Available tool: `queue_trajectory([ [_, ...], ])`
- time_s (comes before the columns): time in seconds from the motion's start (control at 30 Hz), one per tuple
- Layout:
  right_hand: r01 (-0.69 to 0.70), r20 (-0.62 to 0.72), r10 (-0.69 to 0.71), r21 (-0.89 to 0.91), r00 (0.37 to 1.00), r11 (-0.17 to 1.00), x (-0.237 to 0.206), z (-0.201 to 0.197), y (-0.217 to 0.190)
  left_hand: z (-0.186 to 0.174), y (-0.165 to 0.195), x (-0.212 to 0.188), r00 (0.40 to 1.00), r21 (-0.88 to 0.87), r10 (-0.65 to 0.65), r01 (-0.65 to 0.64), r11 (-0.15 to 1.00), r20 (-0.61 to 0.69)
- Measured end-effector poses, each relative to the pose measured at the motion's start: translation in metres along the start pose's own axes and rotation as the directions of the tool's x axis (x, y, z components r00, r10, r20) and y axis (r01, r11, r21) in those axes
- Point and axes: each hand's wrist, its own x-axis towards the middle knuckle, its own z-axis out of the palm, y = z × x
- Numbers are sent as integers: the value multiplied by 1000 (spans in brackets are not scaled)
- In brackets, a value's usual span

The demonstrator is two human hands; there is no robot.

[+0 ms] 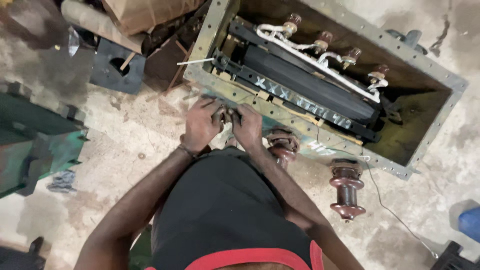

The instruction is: The person uses pliers to fit metal terminal caps onto brown ceramic insulator bushings, working one bushing at a time while standing over a transformer tank on the floor. They press and crimp each cap into place, then move to the next bushing mounted on the transformer.

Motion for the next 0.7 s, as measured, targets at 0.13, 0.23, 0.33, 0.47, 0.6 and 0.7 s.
queue_trajectory([
  [0.13,128,11,-128,4,992,992,1,-7,1,-11,-18,21,745,-218,-281,494,842,605],
  [0.23,257,41,-257,-3,966,966,6,-11,-3,-23,-26,29,605,-277,-179,583,764,776],
  [0.33,309,49,-306,-60,951,949,11,-14,-5,-21,-23,30,629,-266,-193,559,785,753],
  [0.47,267,41,-264,-61,964,962,7,-14,-1,-13,-17,16,719,-263,-225,499,826,658],
  [0.6,214,2,-214,-39,977,976,8,-7,-6,-6,-14,11,818,-223,-247,409,885,520],
  [0.7,202,13,-202,-57,979,978,12,-6,-10,3,-7,0,936,-153,-181,235,960,303],
])
